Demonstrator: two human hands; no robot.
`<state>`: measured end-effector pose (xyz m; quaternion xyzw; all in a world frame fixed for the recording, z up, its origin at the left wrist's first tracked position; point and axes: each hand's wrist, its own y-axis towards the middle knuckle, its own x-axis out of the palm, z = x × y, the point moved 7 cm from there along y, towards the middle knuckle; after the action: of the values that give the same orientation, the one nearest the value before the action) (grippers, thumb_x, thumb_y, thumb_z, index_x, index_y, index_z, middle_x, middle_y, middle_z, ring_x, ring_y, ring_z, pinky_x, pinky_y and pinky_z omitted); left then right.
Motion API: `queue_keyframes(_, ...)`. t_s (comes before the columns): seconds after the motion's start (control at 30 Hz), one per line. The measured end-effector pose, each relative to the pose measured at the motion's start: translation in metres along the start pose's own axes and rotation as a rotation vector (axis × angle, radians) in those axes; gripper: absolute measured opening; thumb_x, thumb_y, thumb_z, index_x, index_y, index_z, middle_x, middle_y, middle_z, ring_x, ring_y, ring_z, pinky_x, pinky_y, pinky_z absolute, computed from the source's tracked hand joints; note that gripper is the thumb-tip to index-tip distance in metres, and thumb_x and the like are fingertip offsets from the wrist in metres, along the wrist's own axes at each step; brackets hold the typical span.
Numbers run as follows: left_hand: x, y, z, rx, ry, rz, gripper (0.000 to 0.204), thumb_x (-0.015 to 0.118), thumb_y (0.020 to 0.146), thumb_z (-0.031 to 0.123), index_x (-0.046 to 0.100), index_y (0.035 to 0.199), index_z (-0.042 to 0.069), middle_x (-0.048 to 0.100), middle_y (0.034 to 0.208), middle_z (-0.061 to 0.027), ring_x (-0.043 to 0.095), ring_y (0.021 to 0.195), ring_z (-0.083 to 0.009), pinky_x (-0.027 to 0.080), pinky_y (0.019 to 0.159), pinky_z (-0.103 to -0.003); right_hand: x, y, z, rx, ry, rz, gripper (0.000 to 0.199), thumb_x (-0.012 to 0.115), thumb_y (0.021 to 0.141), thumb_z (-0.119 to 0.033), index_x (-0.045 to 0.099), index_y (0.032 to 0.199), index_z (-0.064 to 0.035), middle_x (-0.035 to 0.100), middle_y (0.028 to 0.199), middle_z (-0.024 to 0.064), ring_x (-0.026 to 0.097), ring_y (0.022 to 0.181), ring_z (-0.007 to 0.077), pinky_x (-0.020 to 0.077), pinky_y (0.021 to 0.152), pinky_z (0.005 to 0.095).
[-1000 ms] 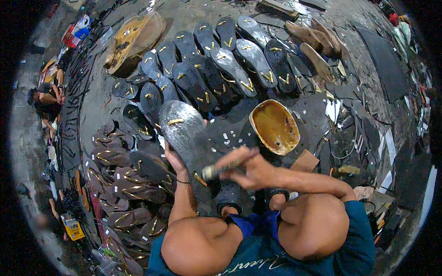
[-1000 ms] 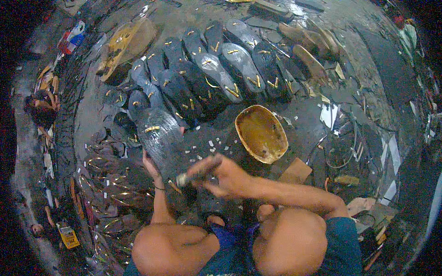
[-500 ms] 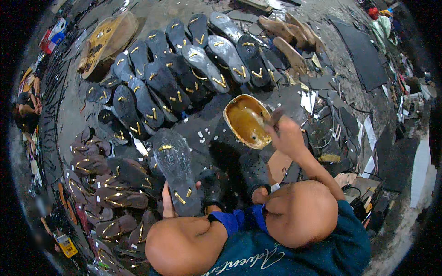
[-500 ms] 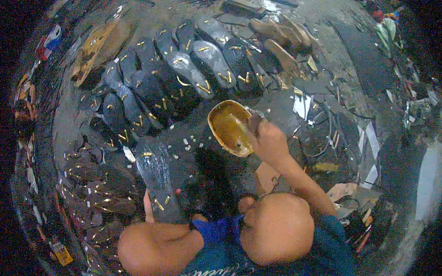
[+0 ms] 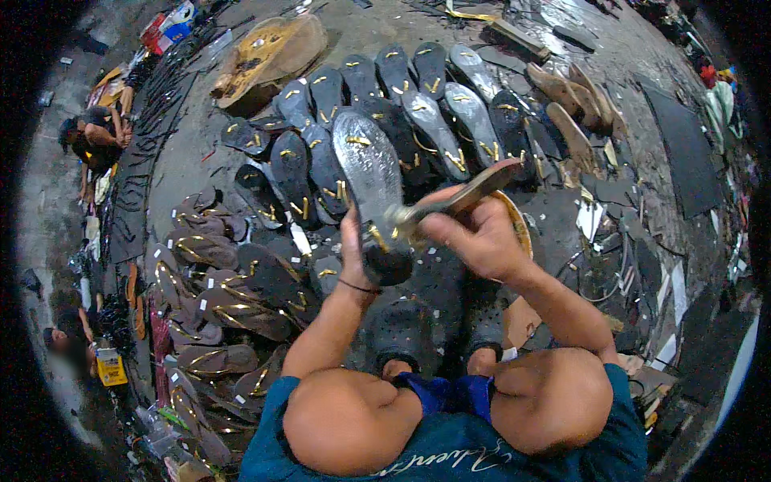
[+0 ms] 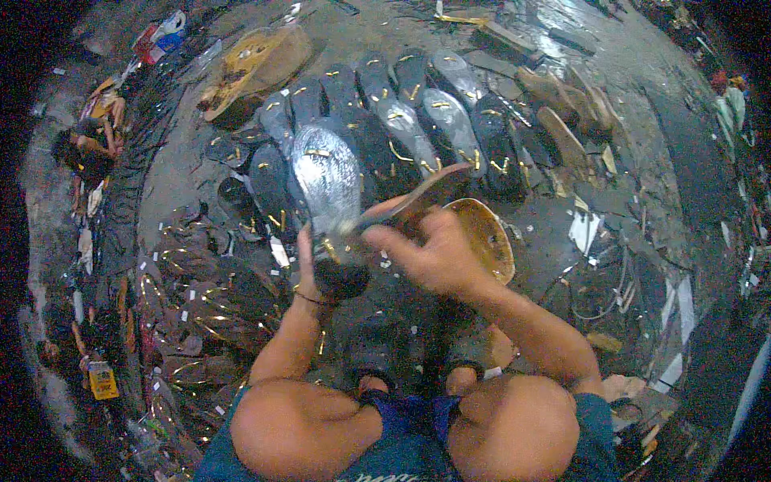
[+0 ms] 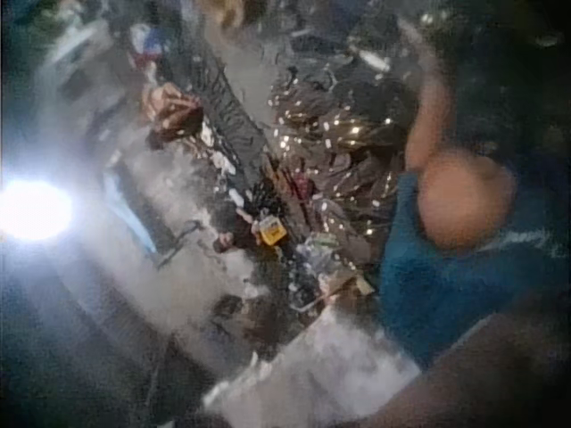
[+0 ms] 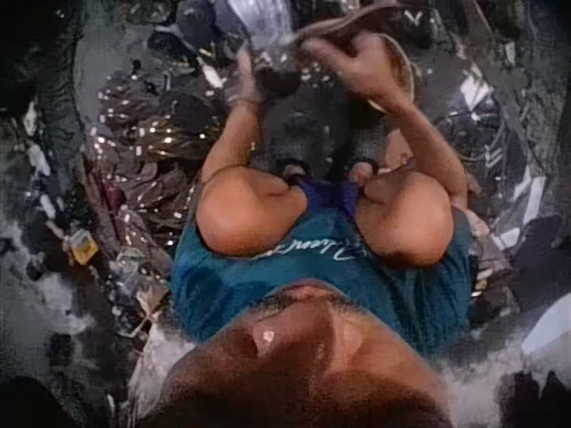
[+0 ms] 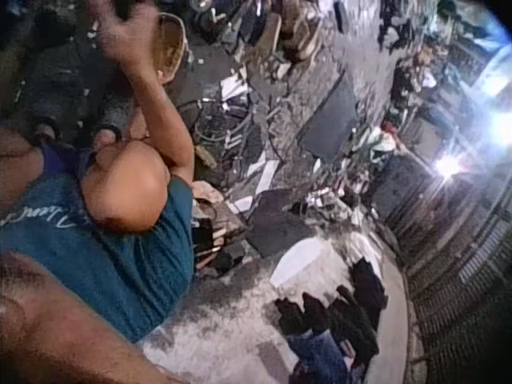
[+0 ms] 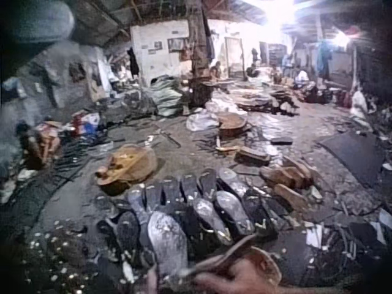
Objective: The person sits on the floor and repeatedly picks up black sandals, applies a gold-colored substance to the straps using a brush, and places them back in a pile. The process is repeated for multiple sandals throughout the clip.
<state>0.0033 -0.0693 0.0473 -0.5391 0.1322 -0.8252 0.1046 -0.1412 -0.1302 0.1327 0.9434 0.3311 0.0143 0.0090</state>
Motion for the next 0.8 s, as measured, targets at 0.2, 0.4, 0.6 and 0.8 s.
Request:
queue_keyframes(0.2, -0.012, -0.005, -0.01, -0.027, -0.109, -0.025, 0.057, 0.033, 0.095, 0.049, 0.057, 0.119, 0.004, 0.065, 0.11, -0.0137, 0.064, 0.098, -0.0259, 0.052, 0.088, -0.041, 0.026, 0.018, -0.02, -0.643, -0.463, 0.002, 0.036, 0.072, 0.071, -0.014, 0.068, 0.106, -0.0109, 0.068, 0.09, 0.0101, 0.064, 0.09, 0.0288, 0.0487, 0.08, 0.0389)
queue_keyframes(0.4, -0.02, -0.005, 0.021, 0.071, -0.073, -0.032, 0.058, 0.035, 0.095, 0.05, 0.056, 0.122, 0.003, 0.064, 0.112, -0.0138, 0.064, 0.099, -0.0252, 0.052, 0.088, -0.039, 0.042, -0.029, -0.043, -0.644, -0.494, -0.233, 0.042, 0.068, 0.072, -0.011, 0.064, 0.114, -0.0138, 0.066, 0.096, 0.0059, 0.062, 0.097, 0.0259, 0.0477, 0.08, 0.038)
queue_keyframes(0.6, 0.0, -0.002, 0.03, 0.114, -0.1, 0.003, 0.052, 0.035, 0.097, 0.044, 0.059, 0.114, 0.001, 0.067, 0.102, -0.0128, 0.065, 0.092, -0.0245, 0.053, 0.084, -0.038, 0.059, -0.044, -0.014, -0.6, -0.495, -0.254, 0.047, 0.069, 0.071, -0.01, 0.064, 0.117, -0.0155, 0.065, 0.095, 0.006, 0.062, 0.088, 0.0262, 0.0478, 0.077, 0.0389)
queue_keyframes(0.8, 0.005, -0.01, 0.019, 0.173, 0.143, 0.26, 0.049, 0.033, 0.101, 0.04, 0.057, 0.12, 0.002, 0.067, 0.104, -0.0112, 0.067, 0.089, -0.0225, 0.056, 0.081, -0.039, 0.06, -0.038, -0.03, -0.734, -0.605, -0.195, 0.035, 0.064, 0.075, -0.018, 0.066, 0.109, -0.0162, 0.065, 0.091, 0.0013, 0.063, 0.084, 0.016, 0.0464, 0.071, 0.0329)
